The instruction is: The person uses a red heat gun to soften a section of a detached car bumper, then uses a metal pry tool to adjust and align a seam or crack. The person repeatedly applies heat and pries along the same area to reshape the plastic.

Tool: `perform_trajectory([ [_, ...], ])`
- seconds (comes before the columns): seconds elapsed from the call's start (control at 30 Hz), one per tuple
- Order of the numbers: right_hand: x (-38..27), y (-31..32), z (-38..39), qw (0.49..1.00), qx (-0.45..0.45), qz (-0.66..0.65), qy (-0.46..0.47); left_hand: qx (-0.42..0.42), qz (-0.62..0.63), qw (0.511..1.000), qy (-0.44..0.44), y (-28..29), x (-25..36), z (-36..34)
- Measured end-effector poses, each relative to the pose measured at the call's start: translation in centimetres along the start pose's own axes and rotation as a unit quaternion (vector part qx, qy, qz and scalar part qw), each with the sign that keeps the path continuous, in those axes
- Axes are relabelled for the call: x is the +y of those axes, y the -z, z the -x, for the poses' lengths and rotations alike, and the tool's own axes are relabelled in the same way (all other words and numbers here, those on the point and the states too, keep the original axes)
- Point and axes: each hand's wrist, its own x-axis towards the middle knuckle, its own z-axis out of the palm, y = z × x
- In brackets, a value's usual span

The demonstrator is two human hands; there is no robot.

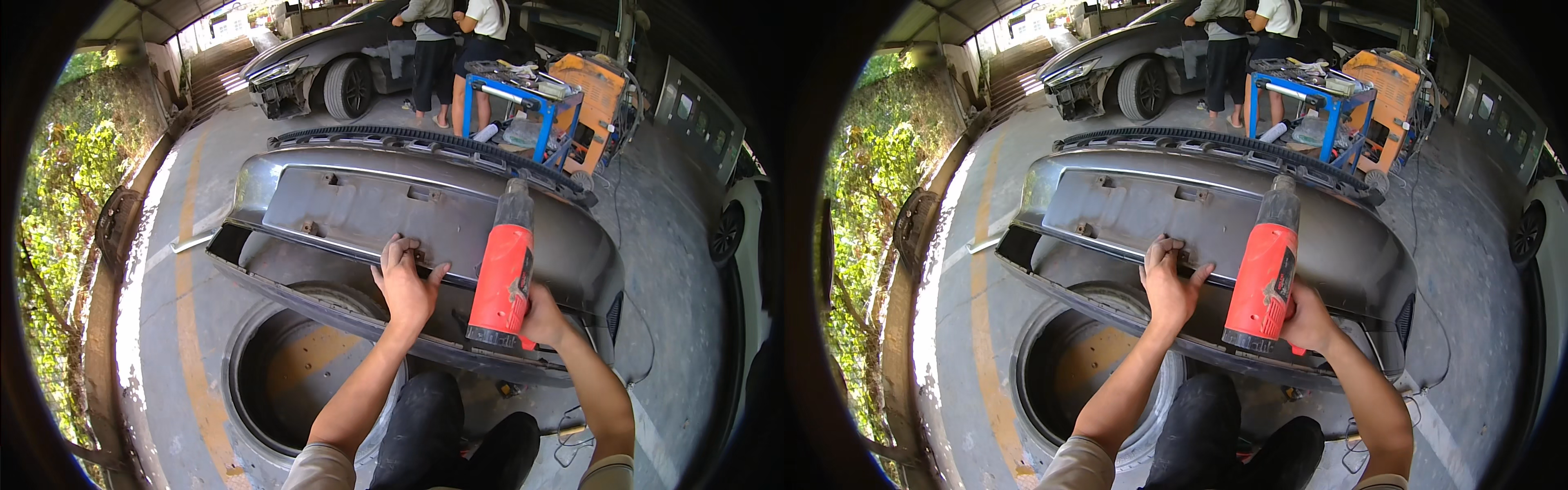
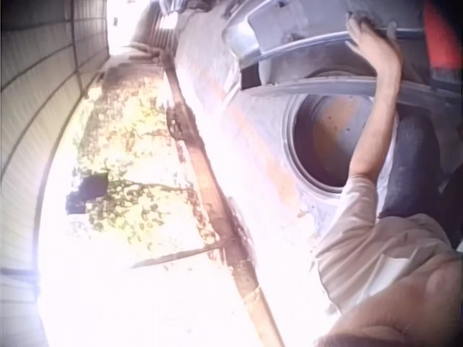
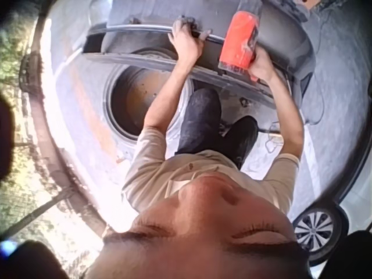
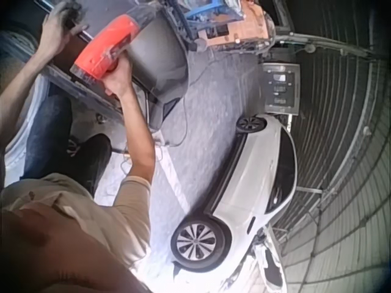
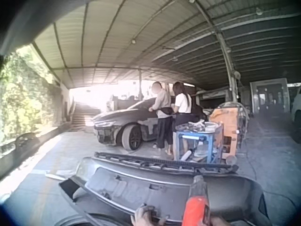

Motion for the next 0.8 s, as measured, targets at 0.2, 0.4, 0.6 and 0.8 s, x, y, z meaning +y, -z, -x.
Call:
perform_trajectory([
  [0.2, 0.5, -0.2, -0.5, 0.999, 0.006, -0.037, 0.029, 0.025, -0.030, 0.999, -0.033, -0.5, -0.8, 0.2],
  [0.4, -2.7, 1.3, 1.7, 0.982, 0.120, 0.087, 0.114, 0.055, -0.089, 0.993, -0.049, -0.1, -0.5, 0.6],
  [0.6, -5.7, 4.5, 14.7, 0.887, 0.320, 0.299, 0.148, 0.034, -0.110, 0.993, -0.032, 0.2, -0.6, 0.5],
  [0.8, -2.6, 4.0, 30.0, 0.882, 0.468, -0.018, -0.044, 0.039, -0.126, 0.990, -0.053, 0.5, -0.9, 0.6],
])
